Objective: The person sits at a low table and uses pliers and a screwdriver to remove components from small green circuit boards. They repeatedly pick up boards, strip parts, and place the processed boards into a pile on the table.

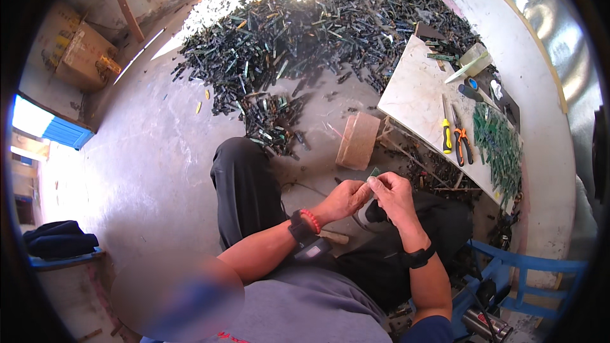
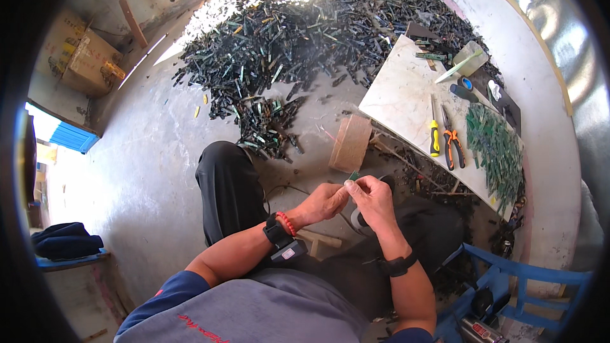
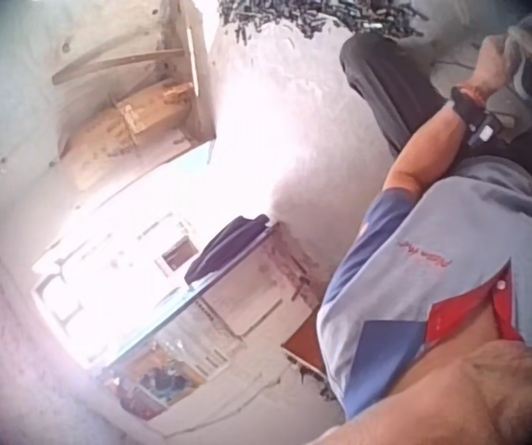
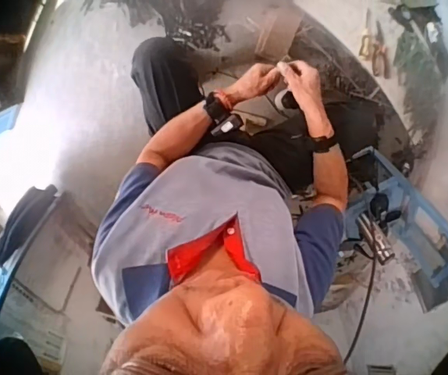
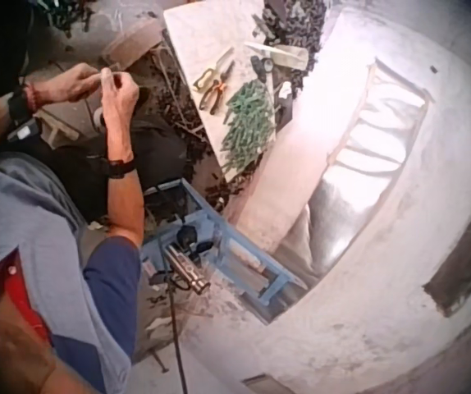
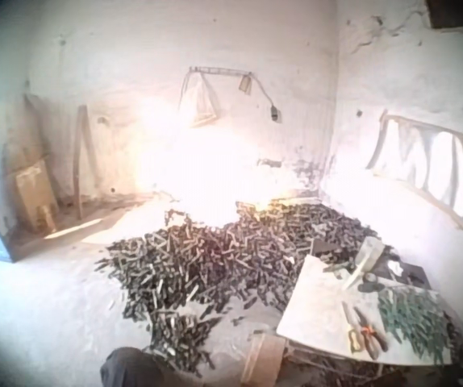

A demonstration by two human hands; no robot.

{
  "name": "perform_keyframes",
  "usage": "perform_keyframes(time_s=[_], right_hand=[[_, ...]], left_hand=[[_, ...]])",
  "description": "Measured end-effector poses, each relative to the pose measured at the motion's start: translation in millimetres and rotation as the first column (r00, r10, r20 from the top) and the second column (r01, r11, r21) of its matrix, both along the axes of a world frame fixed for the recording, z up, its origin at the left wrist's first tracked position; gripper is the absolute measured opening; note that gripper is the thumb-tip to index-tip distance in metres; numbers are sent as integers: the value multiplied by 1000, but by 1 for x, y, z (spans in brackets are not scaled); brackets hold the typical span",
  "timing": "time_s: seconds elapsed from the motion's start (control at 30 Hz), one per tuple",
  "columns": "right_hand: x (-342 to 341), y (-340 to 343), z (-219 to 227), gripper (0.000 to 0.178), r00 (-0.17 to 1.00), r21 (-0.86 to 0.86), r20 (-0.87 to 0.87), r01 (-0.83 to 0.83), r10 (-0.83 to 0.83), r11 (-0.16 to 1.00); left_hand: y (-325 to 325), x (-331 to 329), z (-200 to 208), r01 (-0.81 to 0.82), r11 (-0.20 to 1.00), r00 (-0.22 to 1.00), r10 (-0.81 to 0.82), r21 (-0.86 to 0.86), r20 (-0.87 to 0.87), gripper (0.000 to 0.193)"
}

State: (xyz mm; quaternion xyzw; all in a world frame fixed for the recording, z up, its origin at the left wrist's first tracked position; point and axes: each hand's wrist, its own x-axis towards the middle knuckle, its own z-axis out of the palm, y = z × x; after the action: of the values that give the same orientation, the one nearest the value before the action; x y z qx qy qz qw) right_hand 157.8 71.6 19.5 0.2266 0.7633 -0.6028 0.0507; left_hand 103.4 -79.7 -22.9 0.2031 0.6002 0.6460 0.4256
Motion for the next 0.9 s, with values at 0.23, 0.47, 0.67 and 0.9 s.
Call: perform_keyframes(time_s=[0.23,0.47,0.67,0.9], right_hand=[[-9,1,1,33,997,-23,-41,67,-68,998],[-25,19,25,22,980,-258,-149,92,-134,962],[-37,39,19,24,984,-361,-96,108,-152,926],[-47,47,22,25,960,-438,-142,156,-240,885]], left_hand=[[5,-9,15,34,995,942,-63,-95,-329,46],[15,-63,41,237,968,962,-246,-81,-116,44],[25,-78,32,276,961,930,-270,13,249,44],[39,-82,35,219,966,885,-257,140,388,45]])
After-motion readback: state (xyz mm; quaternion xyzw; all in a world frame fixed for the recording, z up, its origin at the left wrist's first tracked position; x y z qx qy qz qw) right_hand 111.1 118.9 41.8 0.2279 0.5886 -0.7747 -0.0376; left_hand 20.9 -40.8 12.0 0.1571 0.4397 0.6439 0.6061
